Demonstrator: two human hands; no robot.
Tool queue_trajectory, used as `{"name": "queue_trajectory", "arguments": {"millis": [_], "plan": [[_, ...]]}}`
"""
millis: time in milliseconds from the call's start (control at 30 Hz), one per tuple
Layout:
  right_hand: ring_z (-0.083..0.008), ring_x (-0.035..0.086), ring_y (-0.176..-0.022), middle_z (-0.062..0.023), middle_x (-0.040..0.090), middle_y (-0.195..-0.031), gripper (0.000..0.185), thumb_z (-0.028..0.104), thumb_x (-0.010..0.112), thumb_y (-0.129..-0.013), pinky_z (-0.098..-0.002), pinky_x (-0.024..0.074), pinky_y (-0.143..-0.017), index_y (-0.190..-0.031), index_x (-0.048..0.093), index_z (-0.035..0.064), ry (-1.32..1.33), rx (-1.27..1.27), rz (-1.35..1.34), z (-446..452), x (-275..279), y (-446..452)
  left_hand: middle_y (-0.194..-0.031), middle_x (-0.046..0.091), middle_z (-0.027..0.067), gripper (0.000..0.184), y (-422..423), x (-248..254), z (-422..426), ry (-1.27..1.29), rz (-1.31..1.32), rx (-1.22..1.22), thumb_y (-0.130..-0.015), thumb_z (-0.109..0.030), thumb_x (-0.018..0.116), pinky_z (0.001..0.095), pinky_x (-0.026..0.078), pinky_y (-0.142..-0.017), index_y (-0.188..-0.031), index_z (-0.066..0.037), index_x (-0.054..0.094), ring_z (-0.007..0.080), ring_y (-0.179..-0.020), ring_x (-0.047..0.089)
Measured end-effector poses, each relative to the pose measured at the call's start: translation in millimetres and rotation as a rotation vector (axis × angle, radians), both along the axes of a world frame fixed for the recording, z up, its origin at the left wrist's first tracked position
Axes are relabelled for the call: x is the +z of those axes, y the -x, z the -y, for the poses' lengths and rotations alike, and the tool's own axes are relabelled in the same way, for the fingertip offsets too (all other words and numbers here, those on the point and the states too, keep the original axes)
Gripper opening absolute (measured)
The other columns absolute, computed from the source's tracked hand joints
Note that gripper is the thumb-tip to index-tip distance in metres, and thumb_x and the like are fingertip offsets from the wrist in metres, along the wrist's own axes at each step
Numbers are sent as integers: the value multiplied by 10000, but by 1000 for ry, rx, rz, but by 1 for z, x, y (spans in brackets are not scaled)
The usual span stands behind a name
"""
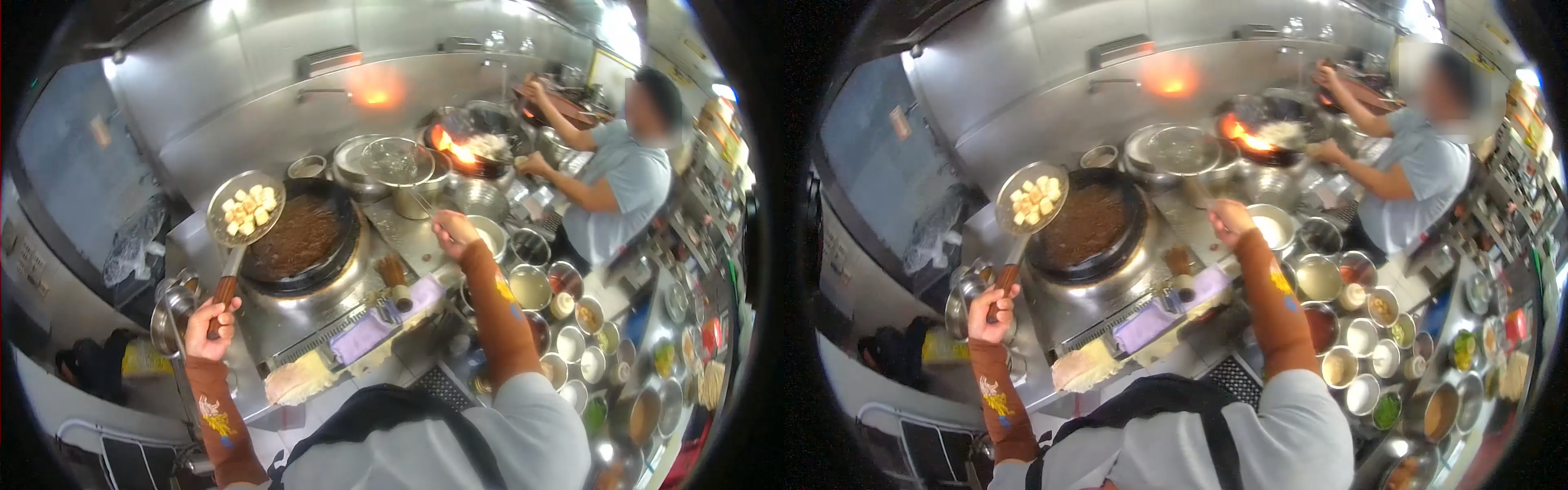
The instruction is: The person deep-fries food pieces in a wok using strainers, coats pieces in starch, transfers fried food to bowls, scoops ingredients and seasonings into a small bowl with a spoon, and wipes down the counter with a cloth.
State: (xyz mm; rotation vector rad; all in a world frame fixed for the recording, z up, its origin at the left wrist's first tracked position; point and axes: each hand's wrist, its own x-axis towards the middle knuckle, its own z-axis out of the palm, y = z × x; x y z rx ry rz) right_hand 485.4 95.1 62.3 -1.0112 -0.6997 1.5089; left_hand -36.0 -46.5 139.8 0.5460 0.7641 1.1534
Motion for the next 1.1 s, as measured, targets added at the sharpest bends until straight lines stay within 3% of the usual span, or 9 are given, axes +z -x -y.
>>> {"name": "queue_trajectory", "arguments": {"millis": [67, 233, 267, 400, 433, 567, 667, 800, 1100], "plan": [[-94, 505, -513, -30, 537, -661, 49, 15, 534, -847, -214, 366, -390, -808, 537, 44, 28, -125, -67, -38, -10, -9, -1012, 603, 140, 282, -2, -5, -4, 4, 16, 2, -886, -28, 502, 202, 450, -454, -1165, 12, 498, 79, -618, 530], [-202, 599, -613, -207, 648, -967, 354, 235, 519, -938, -310, 524, -553, -1170, 474, -29, -2, -42, -312, -27, -19, -20, -999, 601, 155, 321, 42, -56, -61, 86, 298, -335, -943, -51, 447, 181, 232, -407, -1249, 36, 489, 22, -531, 302], [-245, 601, -607, -220, 646, -965, 476, 340, 532, -936, -365, 541, -592, -1234, 440, -20, 30, -60, -416, -8, -23, -18, -700, 435, -3, 375, 12, -30, -45, 184, 310, -185, -943, -35, 416, 179, 250, -429, -1287, 113, 393, 38, -500, 274], [-217, 572, -544, -164, 620, -781, 350, 331, 550, -942, -346, 442, -446, -1119, 444, 48, 3, -341, -305, 164, -53, 4, -1033, 549, 140, 451, 25, -38, -75, 159, 156, -153, -971, -44, 394, 227, 383, -526, -1389, 86, 284, 89, -680, 452], [-196, 566, -540, -151, 624, -782, 294, 321, 578, -930, -326, 441, -446, -1040, 506, 59, -50, -386, -229, 205, -87, 1, -1115, 541, 158, 450, 81, -78, -133, 69, 154, -415, -978, -54, 396, 256, 425, -557, -1393, 80, 287, 120, -731, 483], [-147, 586, -640, -99, 653, -892, 315, 294, 554, -923, -274, 488, -531, -1141, 590, 69, 181, -814, -122, 410, -128, -8, -1086, 561, 155, 427, 72, -95, -155, 174, 129, -397, -965, -49, 432, 251, 448, -566, -1355, 99, 342, 124, -730, 494], [-129, 551, -582, -48, 601, -750, 160, 239, 544, -943, -253, 457, -503, -905, 564, 85, 132, -1357, -308, 536, -136, -21, -1149, 554, 168, 411, 48, -84, -135, 133, -29, -280, -958, -42, 443, 238, 448, -568, -1337, 103, 375, 125, -740, 505], [-169, 560, -580, -49, 578, -686, 302, 374, 523, -942, -294, 452, -499, -803, 532, 106, 110, -1915, -368, 658, -132, -66, -1176, 553, 173, 415, 61, -93, -141, 158, 47, -284, -944, -26, 450, 225, 451, -578, -1331, 112, 389, 129, -741, 516], [-180, 572, -588, -59, 574, -670, 319, 380, 527, -935, -314, 478, -536, -882, 521, 66, 133, -1973, -464, 769, -153, -129, -827, 563, 79, 290, -3, -59, -85, 211, -107, -2, -754, 120, 507, 265, 481, -619, -1030, 61, 578, 165, -672, 505]]}}
